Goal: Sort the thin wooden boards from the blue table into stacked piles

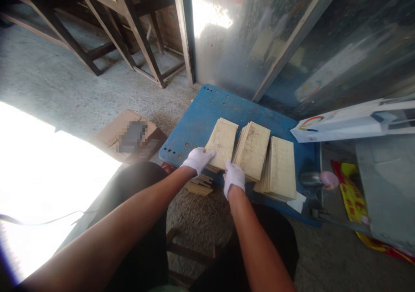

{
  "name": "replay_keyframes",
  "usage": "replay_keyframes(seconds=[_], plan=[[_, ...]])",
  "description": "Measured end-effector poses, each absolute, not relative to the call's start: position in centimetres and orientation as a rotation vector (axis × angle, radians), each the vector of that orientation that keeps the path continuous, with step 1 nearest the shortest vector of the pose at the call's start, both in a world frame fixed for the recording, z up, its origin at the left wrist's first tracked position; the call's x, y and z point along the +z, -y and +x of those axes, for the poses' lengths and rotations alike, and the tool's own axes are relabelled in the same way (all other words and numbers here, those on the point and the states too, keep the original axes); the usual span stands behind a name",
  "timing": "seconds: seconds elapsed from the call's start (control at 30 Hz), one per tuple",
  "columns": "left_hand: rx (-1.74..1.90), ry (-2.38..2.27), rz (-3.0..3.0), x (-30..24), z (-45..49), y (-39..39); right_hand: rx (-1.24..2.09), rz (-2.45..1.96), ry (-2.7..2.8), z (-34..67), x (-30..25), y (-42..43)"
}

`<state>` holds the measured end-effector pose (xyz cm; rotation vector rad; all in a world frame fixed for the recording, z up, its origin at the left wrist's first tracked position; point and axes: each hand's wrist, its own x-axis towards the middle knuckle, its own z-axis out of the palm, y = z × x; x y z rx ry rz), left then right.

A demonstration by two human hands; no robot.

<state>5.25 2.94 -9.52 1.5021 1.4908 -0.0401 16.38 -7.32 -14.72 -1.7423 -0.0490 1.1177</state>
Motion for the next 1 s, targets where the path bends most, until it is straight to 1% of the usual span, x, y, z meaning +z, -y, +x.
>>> replay_keyframes(seconds=[0.07, 0.2, 0.37, 0.6, 0.73, 0.9, 1.0], plan=[[0.094, -1.422, 1.233, -8.9, 5.5, -2.7, 1.098, -1.635, -0.136, 16.3, -12.9, 7.1], [0.297, -1.272, 0.74, -7.8, 5.9, -2.1, 1.084, -1.208, -0.414, 16.0, -9.6, 6.4], [0.343, -1.222, 0.615, -6.7, 5.9, -2.0, 1.117, -1.048, -0.363, 15.9, -8.0, 5.9], [0.347, -1.235, 0.74, -4.0, 5.0, -2.1, 1.153, -1.05, -0.349, 15.6, -7.5, 5.7], [0.308, -1.192, 0.858, -2.8, 3.7, -2.2, 1.129, -1.073, -0.201, 15.5, -6.0, 5.8], [0.128, -1.097, 1.48, -0.8, 1.4, -3.4, 1.108, -1.152, 0.019, 15.2, -3.0, 7.3], [0.166, -1.122, 1.726, 0.4, 0.0, -4.5, 1.117, -1.255, 0.083, 14.2, -1.4, 9.6]])
